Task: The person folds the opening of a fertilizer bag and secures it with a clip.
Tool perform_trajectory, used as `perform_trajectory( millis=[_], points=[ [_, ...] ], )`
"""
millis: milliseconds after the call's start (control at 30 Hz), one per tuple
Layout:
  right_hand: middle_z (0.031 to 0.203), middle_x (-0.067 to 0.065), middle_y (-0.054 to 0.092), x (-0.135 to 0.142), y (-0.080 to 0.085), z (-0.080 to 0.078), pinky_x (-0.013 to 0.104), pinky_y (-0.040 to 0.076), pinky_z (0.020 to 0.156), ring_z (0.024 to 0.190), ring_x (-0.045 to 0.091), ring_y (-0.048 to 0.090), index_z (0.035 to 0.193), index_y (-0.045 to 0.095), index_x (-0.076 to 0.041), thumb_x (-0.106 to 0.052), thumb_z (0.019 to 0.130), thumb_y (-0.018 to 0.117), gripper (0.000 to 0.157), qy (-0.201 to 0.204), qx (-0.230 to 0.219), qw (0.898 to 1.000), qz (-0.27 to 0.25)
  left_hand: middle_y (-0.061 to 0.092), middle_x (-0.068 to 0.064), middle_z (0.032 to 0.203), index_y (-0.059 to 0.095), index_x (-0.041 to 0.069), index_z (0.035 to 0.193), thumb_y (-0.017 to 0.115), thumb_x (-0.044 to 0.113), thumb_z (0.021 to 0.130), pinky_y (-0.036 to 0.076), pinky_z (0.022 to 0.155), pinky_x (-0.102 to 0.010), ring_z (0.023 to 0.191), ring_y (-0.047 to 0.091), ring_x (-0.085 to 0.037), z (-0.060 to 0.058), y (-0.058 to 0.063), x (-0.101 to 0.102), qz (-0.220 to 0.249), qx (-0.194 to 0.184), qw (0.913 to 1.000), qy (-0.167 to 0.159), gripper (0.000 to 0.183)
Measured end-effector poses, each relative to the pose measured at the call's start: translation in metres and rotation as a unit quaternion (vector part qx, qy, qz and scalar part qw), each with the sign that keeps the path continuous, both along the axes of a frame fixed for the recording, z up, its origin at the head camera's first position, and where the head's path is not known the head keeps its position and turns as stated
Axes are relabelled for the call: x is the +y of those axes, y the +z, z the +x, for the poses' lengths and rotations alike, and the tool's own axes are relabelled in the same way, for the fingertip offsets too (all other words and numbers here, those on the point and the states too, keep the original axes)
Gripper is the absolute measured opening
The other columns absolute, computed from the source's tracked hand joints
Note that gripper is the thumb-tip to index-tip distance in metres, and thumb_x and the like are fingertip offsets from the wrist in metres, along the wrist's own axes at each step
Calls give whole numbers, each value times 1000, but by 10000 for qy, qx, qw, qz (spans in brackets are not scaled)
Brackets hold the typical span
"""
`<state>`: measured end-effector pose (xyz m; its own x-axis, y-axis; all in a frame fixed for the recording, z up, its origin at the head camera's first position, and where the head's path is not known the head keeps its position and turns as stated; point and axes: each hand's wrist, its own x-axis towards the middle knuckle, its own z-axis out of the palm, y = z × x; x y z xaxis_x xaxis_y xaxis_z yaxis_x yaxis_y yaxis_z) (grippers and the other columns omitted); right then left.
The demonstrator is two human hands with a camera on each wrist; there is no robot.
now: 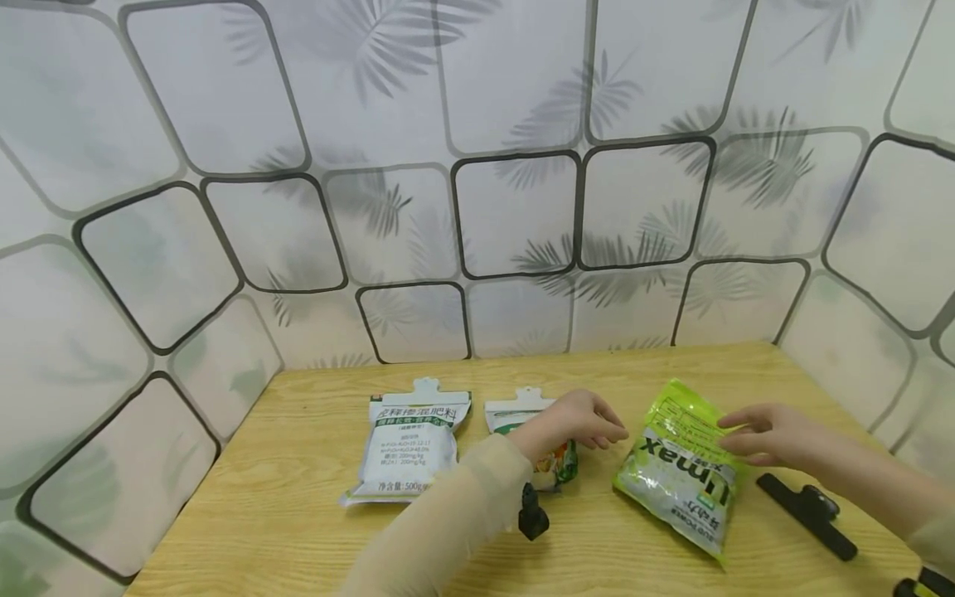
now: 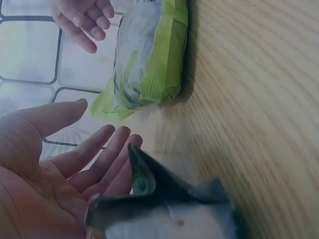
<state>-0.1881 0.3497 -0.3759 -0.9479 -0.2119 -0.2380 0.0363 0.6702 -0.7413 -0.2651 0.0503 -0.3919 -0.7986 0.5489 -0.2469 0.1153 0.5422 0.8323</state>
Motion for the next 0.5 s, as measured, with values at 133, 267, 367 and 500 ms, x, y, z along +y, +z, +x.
perform_trajectory(
  millis=[133, 267, 367, 500],
  points=[
    [134, 41, 61, 7, -3, 2, 36, 66, 92, 116, 37, 72, 144, 40, 27, -18, 108, 61, 62, -35, -81, 9999, -61, 80, -3, 97, 82, 10, 112, 77, 22, 100, 66, 80, -33, 86, 76, -21, -1, -2, 6, 17, 1, 10000, 33, 18],
    [137, 43, 59, 12, -3, 5, 36, 65, 94, 119, 39, 70, 145, 37, 28, -19, 109, 60, 63, 13, -235, 9997, -110, 80, -4, 97, 82, 10, 112, 77, 21, 100, 66, 81, -33, 85, 76, -21, -1, -2, 10, 3, 9, 9999, 108, 17],
    [139, 45, 56, 15, -4, 8, 39, 65, 97, 121, 43, 69, 146, 35, 28, -19, 110, 59, 64, 46, -298, 9995, -118, 80, -5, 96, 82, 10, 111, 77, 21, 100, 66, 81, -34, 86, 76, -22, 1, -1, 12, -24, -14, 9999, 168, 16],
    [138, 45, 56, 18, -9, 11, 45, 64, 99, 119, 43, 70, 146, 36, 28, -20, 110, 58, 64, 1, -305, 9995, -37, 79, -9, 94, 81, 8, 109, 78, 20, 100, 66, 79, -34, 85, 76, -24, 4, -3, 13, -5, -39, 9997, 221, 16]
  ],
)
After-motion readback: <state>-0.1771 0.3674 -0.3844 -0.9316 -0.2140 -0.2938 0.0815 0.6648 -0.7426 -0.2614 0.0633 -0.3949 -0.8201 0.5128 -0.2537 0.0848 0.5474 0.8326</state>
